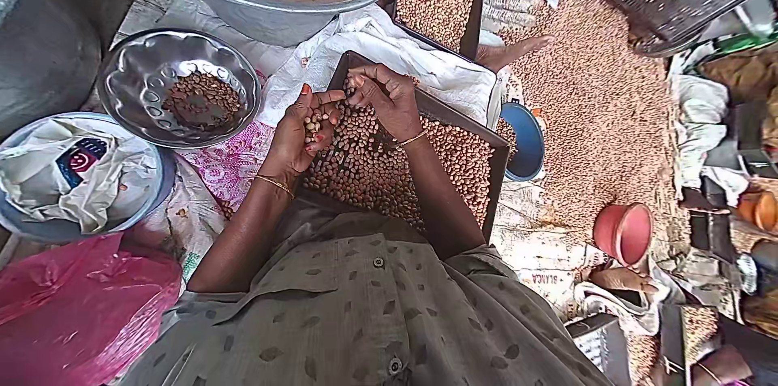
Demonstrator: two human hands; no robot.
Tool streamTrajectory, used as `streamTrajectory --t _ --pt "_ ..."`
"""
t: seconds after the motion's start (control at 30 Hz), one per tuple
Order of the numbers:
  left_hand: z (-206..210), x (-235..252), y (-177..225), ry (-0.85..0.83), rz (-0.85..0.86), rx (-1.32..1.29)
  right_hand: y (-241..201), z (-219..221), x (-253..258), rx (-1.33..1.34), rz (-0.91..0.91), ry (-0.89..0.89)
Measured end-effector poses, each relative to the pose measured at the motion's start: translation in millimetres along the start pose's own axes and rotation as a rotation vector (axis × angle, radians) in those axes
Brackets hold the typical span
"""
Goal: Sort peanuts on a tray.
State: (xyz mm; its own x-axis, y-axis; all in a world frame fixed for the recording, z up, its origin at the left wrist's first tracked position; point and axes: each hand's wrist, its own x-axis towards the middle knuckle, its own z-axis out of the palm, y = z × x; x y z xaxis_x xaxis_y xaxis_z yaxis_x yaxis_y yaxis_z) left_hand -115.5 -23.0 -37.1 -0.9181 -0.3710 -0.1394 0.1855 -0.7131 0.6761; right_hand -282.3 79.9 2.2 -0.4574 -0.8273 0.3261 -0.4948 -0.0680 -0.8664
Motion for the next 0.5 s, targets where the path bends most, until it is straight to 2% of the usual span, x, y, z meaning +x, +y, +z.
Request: streamTrajectory --t 0.07,0.17,0.23,0.3,0.37,0.43,0.5 --pt "-0.6 0.1 1.2 -0.007 0.011 -0.010 0.8 1.7 10.2 -0.198 -0.053 -0.007" --pt "-7.3 -1.7 2.6 -0.009 0.068 -0.149 44.7 8.8 16.5 -0.597 0.006 -0.072" --pt "-12.9 -1.8 1.0 -0.045 0.085 -0.231 70.0 20.2 4.0 -0.724 0.016 -0.163" --pt "-14.4 -0.7 0.6 -0.070 0.093 -0.276 74.2 18.5 -11.1 -0.605 -0.012 -0.250" --pt "-15.0 -0.1 0.2 -0.084 0.091 -0.303 65.2 -1.0 -21.9 -0.277 0.030 -0.319" --pt "-15.6 0.3 -0.7 -0.102 0.092 -0.313 55.2 -26.5 -33.4 -0.036 0.139 -0.227" --pt "-16.1 0.5 -1.0 -0.125 0.096 -0.321 48.9 -47.1 -45.7 0.070 0.252 -0.050"
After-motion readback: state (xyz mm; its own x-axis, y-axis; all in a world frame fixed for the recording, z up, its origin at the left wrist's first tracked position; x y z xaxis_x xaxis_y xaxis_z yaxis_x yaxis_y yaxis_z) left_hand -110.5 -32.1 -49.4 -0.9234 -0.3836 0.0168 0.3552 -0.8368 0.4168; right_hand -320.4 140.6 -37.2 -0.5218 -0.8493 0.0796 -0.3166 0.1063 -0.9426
